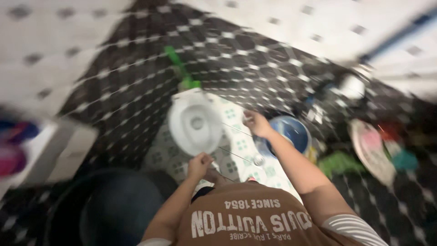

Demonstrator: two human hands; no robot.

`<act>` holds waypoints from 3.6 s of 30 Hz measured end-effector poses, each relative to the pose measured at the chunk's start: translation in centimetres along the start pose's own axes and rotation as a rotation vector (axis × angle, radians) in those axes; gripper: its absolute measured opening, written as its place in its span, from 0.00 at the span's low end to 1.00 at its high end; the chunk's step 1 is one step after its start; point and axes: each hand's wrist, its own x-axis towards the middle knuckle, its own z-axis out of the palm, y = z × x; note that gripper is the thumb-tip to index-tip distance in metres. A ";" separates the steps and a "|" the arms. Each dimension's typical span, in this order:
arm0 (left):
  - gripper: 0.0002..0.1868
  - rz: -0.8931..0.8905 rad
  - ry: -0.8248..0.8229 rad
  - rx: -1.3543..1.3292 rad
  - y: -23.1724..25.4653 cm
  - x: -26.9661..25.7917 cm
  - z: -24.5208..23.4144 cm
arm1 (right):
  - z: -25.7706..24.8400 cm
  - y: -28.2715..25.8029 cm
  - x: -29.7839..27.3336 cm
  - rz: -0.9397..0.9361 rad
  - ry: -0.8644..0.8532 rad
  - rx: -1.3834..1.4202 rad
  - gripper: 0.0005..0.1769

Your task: The person retrieves two cleaning solution bottles from under the sink, places them on a shelf, and then pours one into the toilet bowl. They scoop water from a bucket and pour it into the toilet, then use a green toilet brush to scrub the bowl.

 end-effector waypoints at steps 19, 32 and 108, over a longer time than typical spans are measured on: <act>0.10 0.302 -0.424 0.058 5.3 5.5 23.2 | -19.1 21.8 -8.0 0.306 0.590 -0.297 0.18; 0.13 -0.099 -0.537 0.392 3.6 4.7 17.4 | -17.0 25.5 -1.6 0.451 0.409 -0.398 0.18; 0.31 0.381 -0.471 -0.153 -15.4 23.4 49.0 | 3.1 51.8 -0.1 0.655 0.119 -1.231 0.16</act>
